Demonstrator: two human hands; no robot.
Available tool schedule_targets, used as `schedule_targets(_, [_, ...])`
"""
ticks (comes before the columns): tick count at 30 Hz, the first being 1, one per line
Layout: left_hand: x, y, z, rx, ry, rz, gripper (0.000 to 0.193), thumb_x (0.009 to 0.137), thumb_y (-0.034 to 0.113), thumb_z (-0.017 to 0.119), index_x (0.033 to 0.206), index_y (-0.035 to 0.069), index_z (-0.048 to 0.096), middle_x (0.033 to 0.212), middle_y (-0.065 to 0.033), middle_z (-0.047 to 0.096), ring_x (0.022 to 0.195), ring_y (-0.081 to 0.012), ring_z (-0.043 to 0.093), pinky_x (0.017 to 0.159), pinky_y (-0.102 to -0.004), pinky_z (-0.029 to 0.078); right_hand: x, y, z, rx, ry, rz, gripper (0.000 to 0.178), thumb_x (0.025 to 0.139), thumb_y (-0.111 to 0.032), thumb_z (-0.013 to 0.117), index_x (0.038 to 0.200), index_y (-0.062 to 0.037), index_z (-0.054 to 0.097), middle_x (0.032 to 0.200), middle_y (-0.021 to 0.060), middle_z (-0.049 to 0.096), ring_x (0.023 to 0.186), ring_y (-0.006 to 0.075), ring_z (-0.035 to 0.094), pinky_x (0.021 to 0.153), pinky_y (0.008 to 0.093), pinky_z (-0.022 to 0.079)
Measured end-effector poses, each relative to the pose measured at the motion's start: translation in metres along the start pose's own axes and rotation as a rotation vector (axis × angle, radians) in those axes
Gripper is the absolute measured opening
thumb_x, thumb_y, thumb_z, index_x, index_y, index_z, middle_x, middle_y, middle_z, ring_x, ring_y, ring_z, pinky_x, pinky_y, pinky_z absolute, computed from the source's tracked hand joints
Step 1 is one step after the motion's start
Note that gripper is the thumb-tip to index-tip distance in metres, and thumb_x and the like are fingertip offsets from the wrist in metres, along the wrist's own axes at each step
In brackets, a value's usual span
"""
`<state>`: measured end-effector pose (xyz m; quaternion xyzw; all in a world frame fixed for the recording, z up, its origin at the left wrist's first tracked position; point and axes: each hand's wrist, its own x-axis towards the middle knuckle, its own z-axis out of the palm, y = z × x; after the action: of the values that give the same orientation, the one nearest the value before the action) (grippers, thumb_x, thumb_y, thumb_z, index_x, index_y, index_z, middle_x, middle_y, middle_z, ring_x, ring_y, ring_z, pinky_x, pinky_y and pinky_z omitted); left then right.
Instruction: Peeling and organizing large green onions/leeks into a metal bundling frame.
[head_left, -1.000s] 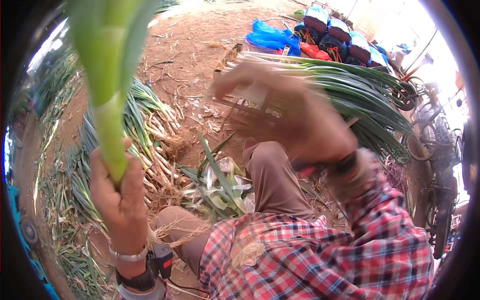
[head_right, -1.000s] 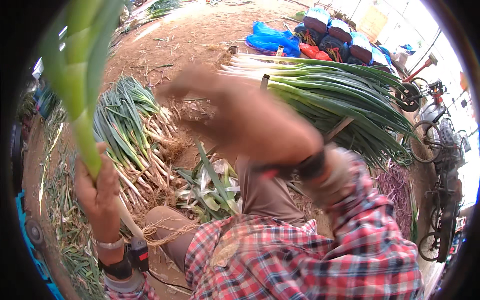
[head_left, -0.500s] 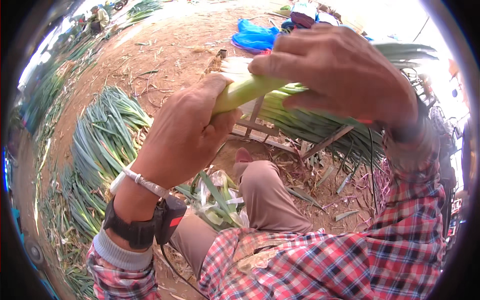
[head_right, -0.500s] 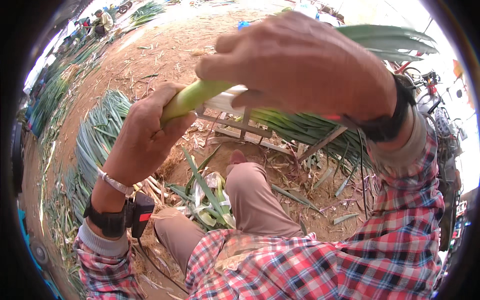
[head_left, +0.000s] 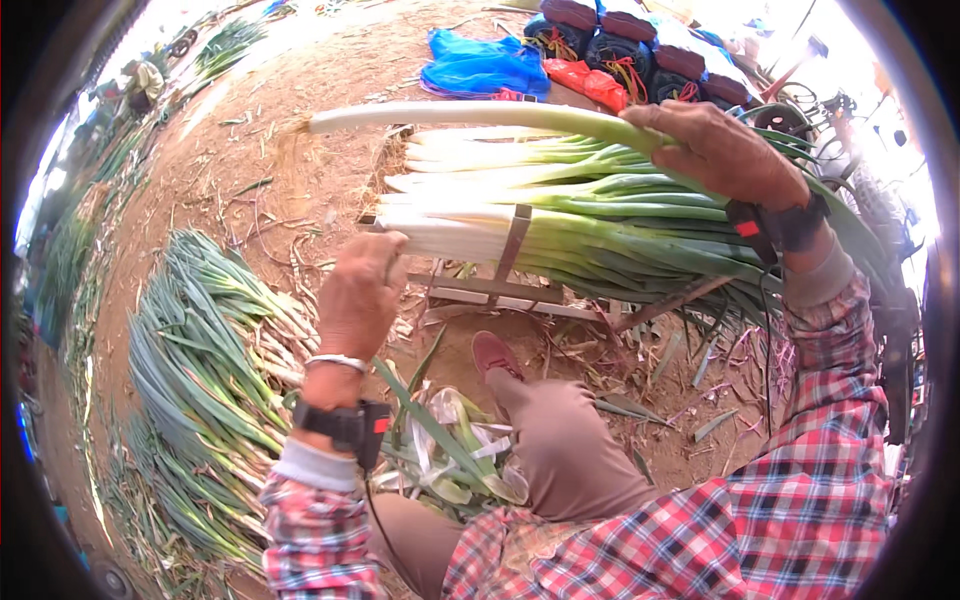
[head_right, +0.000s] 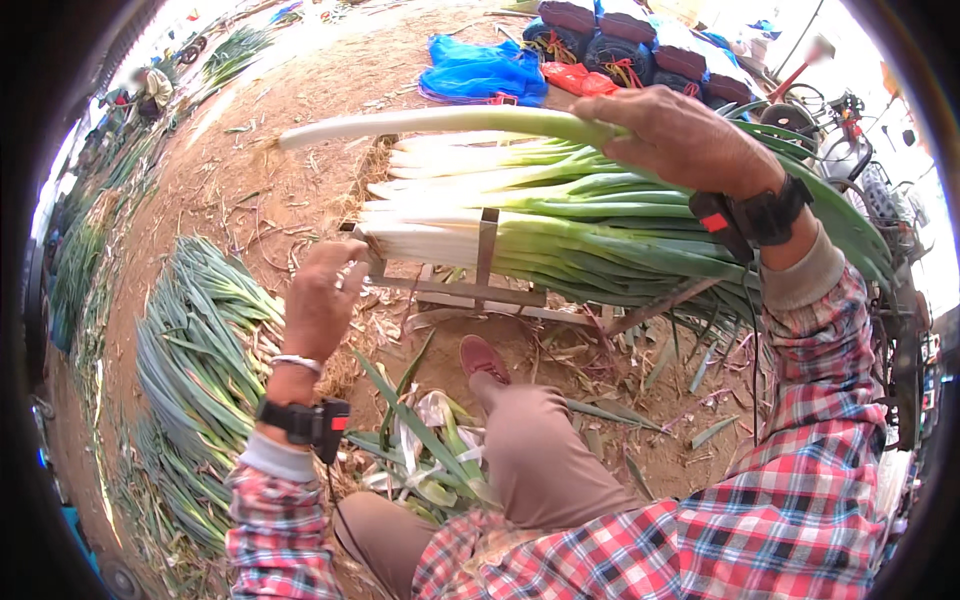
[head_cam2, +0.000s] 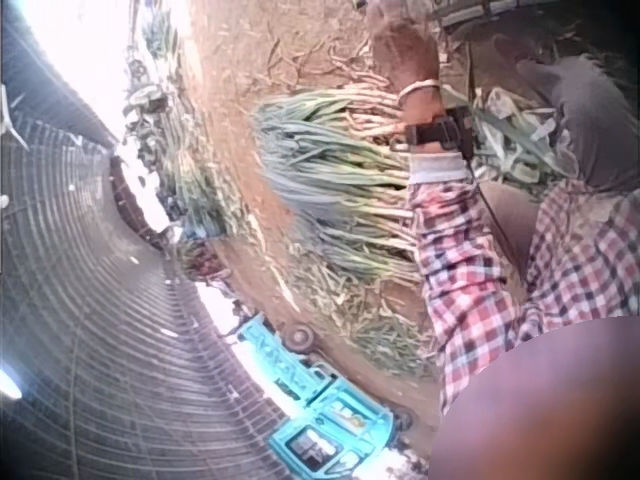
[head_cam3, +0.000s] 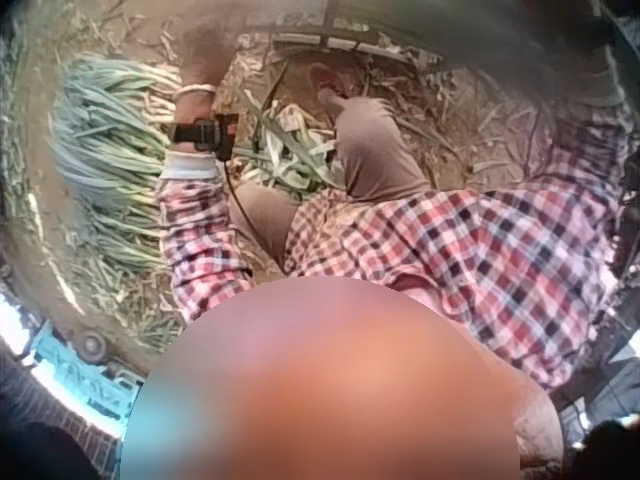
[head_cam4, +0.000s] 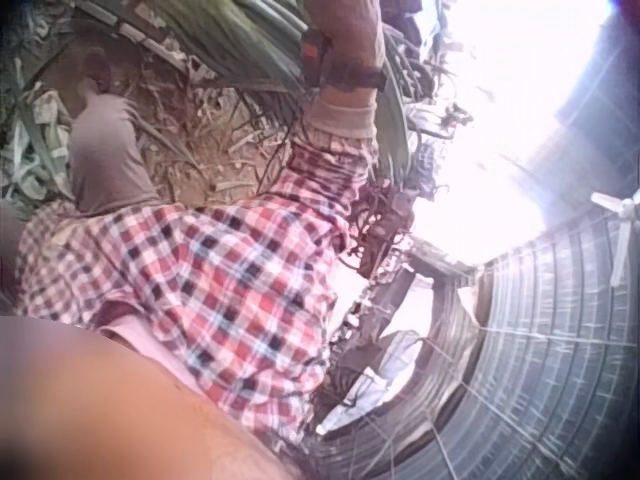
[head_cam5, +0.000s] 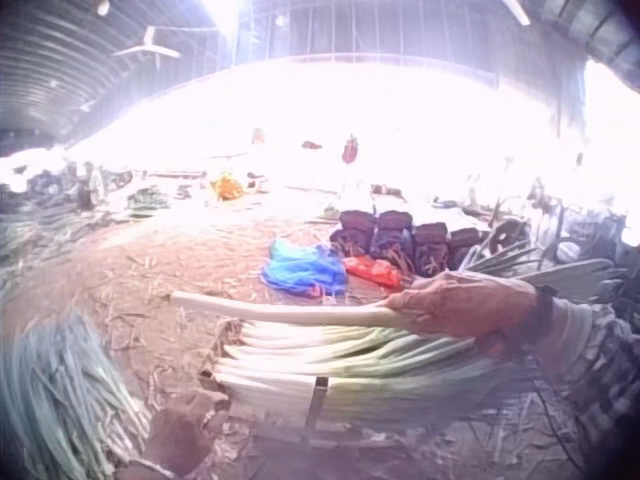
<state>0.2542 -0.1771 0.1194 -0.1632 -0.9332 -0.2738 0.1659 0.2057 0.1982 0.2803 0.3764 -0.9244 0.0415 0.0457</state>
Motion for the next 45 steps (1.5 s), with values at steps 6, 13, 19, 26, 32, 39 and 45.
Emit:
schedule_targets(6, [0.044,-0.024,0.102,0.082,-0.105,0.023,0.022,0.09,0.014,0.06,0.111,0.011,0.065,0.104,-0.0104,0.066,0.097,-0.029,0.065,0.084,-0.0389,0.053,0.003,0.026,0.054,0.113,-0.049,0.082,0.043,0.087,-0.01,0.06,0.128,0.0032,0.054,0.112,0.0227,0.064,0.104,0.0377,0.062,0.091,0.041,0.048])
schedule_targets(13, [0.079,-0.039,0.174,0.224,-0.071,0.228,0.025,0.084,0.009,0.058,0.108,0.011,0.064,0.105,-0.0076,0.062,0.102,-0.0264,0.062,0.087,-0.0384,0.05,0.008,0.023,0.063,0.123,-0.078,0.199,0.042,0.086,-0.01,0.061,0.126,0.0023,0.055,0.11,0.0224,0.064,0.1,0.0383,0.061,0.089,0.0419,0.047])
schedule_targets(19, [0.103,-0.052,0.167,0.225,-0.153,0.336,0.02,0.086,0.014,0.062,0.105,0.009,0.061,0.098,-0.009,0.059,0.096,-0.028,0.06,0.084,-0.0398,0.049,0.003,0.031,0.072,0.16,-0.042,0.206,0.042,0.087,-0.009,0.059,0.128,0.0024,0.054,0.11,0.0216,0.064,0.101,0.038,0.061,0.091,0.0422,0.046])
schedule_targets(26, [0.104,-0.052,0.153,0.103,-0.196,0.448,0.023,0.085,0.013,0.066,0.106,0.005,0.059,0.098,-0.0114,0.057,0.097,-0.0298,0.058,0.082,-0.0395,0.049,-0.002,0.051,0.082,0.103,-0.057,0.191,0.042,0.087,-0.01,0.058,0.128,0.0014,0.055,0.11,0.0217,0.065,0.102,0.0379,0.062,0.092,0.0428,0.046])
schedule_targets(32, [0.073,-0.061,0.176,0.049,-0.122,0.357,0.026,0.087,0.013,0.064,0.111,0.005,0.06,0.101,-0.0119,0.057,0.097,-0.0321,0.056,0.086,-0.0411,0.047,0.015,0.034,0.095,0.13,-0.279,0.214,0.039,0.088,-0.018,0.06,0.124,-0.0023,0.058,0.104,0.0191,0.065,0.1,0.0374,0.062,0.087,0.0449,0.048])
schedule_targets(39, [0.071,-0.056,0.187,0.058,-0.016,0.339,0.031,0.086,0.013,0.066,0.115,0.005,0.058,0.102,-0.0143,0.06,0.094,-0.0351,0.058,0.085,-0.0438,0.05,0.04,0.042,0.13,-0.035,-0.419,0.113,0.033,0.088,-0.02,0.06,0.118,-0.0073,0.056,0.09,0.0167,0.062,0.088,0.038,0.063,0.075,0.0479,0.049])
schedule_targets(45, [0.064,-0.056,0.187,0.004,0.09,0.316,0.035,0.083,0.012,0.07,0.114,0.004,0.057,0.104,-0.0143,0.058,0.096,-0.0351,0.056,0.084,-0.044,0.049,0.052,0.048,0.137,-0.1,-0.409,0.014,0.028,0.088,-0.019,0.06,0.111,-0.0056,0.055,0.086,0.0168,0.061,0.083,0.0378,0.064,0.072,0.0477,0.049])
